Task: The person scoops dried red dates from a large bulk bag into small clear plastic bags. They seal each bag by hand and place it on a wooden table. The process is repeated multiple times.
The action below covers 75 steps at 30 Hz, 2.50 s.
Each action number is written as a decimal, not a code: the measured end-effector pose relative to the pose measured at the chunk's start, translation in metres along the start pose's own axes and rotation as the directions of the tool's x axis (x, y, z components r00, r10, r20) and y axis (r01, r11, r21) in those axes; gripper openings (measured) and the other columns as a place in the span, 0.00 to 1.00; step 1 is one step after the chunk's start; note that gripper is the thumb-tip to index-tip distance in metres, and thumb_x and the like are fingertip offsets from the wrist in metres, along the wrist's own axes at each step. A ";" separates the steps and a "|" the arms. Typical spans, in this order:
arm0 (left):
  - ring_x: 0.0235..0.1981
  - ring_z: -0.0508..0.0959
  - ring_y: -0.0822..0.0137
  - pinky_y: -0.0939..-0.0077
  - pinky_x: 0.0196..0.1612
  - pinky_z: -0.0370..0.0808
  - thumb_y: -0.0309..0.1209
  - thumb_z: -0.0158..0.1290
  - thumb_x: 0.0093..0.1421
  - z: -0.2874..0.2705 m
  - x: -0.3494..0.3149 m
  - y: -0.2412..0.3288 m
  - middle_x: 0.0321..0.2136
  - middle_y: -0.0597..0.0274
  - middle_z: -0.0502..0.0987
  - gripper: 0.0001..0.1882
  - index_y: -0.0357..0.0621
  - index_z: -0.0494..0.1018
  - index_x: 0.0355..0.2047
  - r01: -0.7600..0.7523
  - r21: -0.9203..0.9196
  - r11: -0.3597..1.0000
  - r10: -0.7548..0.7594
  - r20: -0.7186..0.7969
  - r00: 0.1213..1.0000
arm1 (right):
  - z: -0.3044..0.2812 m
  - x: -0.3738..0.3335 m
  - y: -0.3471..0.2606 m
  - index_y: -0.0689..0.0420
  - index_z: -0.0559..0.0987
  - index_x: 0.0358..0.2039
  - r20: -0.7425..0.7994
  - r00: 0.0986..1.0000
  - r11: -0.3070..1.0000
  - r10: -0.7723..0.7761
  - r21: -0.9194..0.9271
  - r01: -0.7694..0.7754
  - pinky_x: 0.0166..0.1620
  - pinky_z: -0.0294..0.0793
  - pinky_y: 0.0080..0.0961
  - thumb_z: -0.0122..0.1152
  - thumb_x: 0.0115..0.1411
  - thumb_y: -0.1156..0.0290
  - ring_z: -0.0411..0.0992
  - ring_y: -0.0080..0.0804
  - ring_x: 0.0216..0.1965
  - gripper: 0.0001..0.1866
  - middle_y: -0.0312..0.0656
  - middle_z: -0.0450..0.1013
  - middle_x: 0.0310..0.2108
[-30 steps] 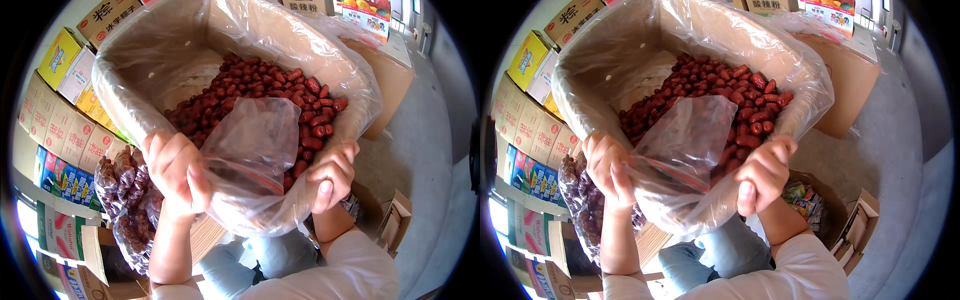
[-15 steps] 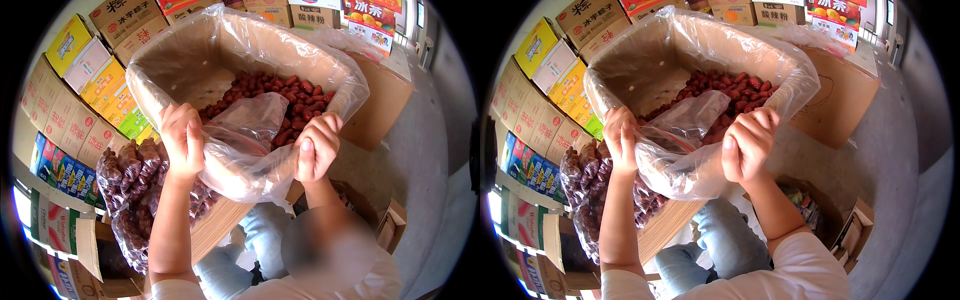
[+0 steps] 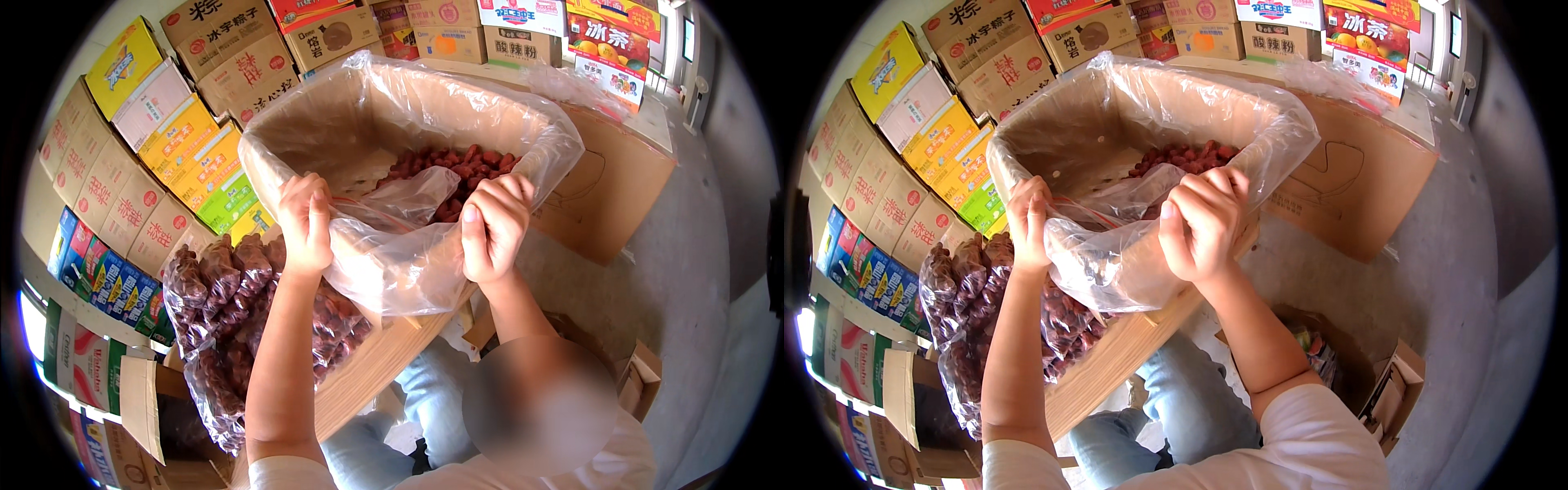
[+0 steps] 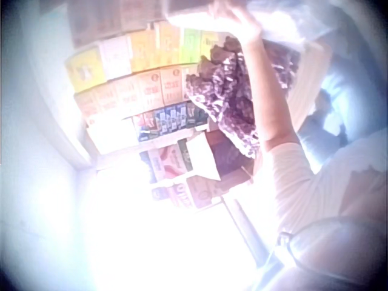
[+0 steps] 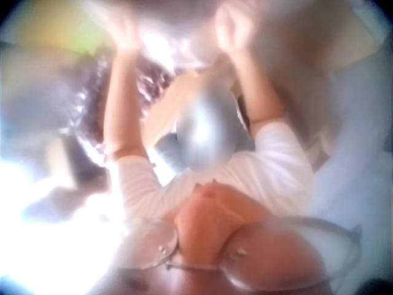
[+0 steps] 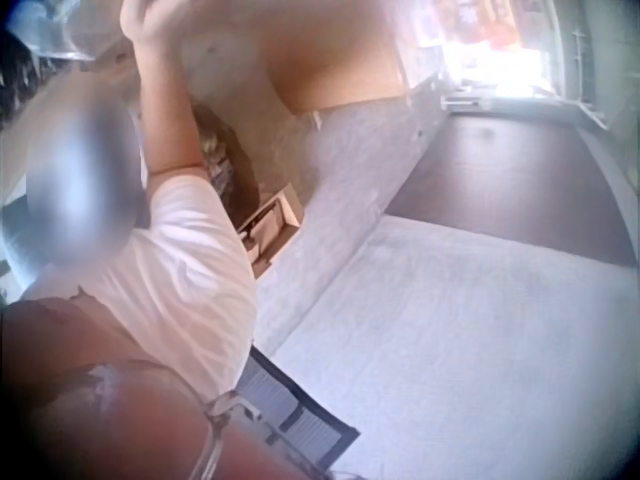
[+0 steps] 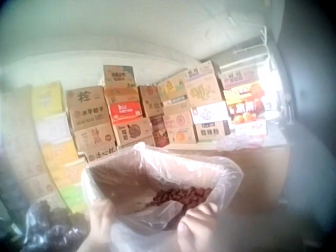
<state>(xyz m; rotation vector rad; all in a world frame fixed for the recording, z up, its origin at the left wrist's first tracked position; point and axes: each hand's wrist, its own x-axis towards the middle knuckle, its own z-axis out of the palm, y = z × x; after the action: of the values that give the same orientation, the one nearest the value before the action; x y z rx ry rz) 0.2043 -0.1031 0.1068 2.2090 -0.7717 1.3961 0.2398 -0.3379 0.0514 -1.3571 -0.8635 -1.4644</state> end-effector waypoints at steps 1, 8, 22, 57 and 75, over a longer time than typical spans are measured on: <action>0.23 0.64 0.56 0.66 0.33 0.59 0.40 0.38 0.65 0.001 0.000 -0.002 0.17 0.58 0.64 0.23 0.40 0.61 0.15 0.011 -0.008 1.000 -0.011 0.002 1.000 | 0.001 0.001 0.001 0.57 0.67 0.14 0.004 1.000 1.000 0.001 -0.005 -0.001 0.40 0.55 0.31 0.53 0.51 0.69 0.58 0.36 0.22 0.12 0.37 0.61 0.15; 0.23 0.64 0.57 0.65 0.33 0.60 0.38 0.38 0.66 0.000 -0.001 -0.013 0.17 0.59 0.65 0.22 0.40 0.60 0.16 0.051 -0.032 0.998 -0.050 0.009 0.999 | 0.011 0.006 0.002 0.57 0.67 0.14 0.027 0.999 1.000 0.018 -0.001 -0.018 0.41 0.55 0.31 0.54 0.51 0.70 0.59 0.36 0.22 0.11 0.37 0.61 0.16; 0.22 0.69 0.57 0.64 0.32 0.67 0.31 0.47 0.62 -0.016 0.007 -0.023 0.17 0.54 0.70 0.16 0.35 0.67 0.18 0.287 -0.054 0.956 -0.266 0.244 0.932 | 0.017 0.010 0.001 0.57 0.67 0.15 0.124 0.989 0.996 0.082 -0.056 -0.076 0.41 0.56 0.32 0.53 0.52 0.71 0.59 0.37 0.23 0.11 0.38 0.61 0.16; 0.34 0.81 0.51 0.65 0.43 0.78 0.22 0.54 0.47 0.049 0.070 -0.110 0.30 0.48 0.81 0.08 0.45 0.82 0.27 0.642 0.314 0.700 -0.690 0.067 0.720 | 0.201 0.067 0.063 0.57 0.74 0.52 0.466 -0.820 0.908 0.333 -0.395 0.144 0.45 0.72 0.34 0.45 0.67 0.47 0.72 0.34 0.39 0.27 0.42 0.76 0.40; 0.46 0.79 0.54 0.65 0.52 0.74 0.31 0.53 0.52 0.050 0.071 -0.116 0.41 0.50 0.80 0.14 0.49 0.82 0.38 0.642 0.439 0.629 -0.777 0.315 0.546 | 0.205 -0.013 0.092 0.44 0.67 0.53 0.794 -0.605 0.796 0.057 -0.401 -0.453 0.35 0.69 0.40 0.52 0.57 0.43 0.69 0.37 0.32 0.28 0.38 0.67 0.46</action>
<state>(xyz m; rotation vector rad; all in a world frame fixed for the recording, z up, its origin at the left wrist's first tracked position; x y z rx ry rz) 0.3376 -0.0614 0.1448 2.6544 0.2814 0.5395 0.3940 -0.1738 0.0590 -2.2794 -1.2948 1.1255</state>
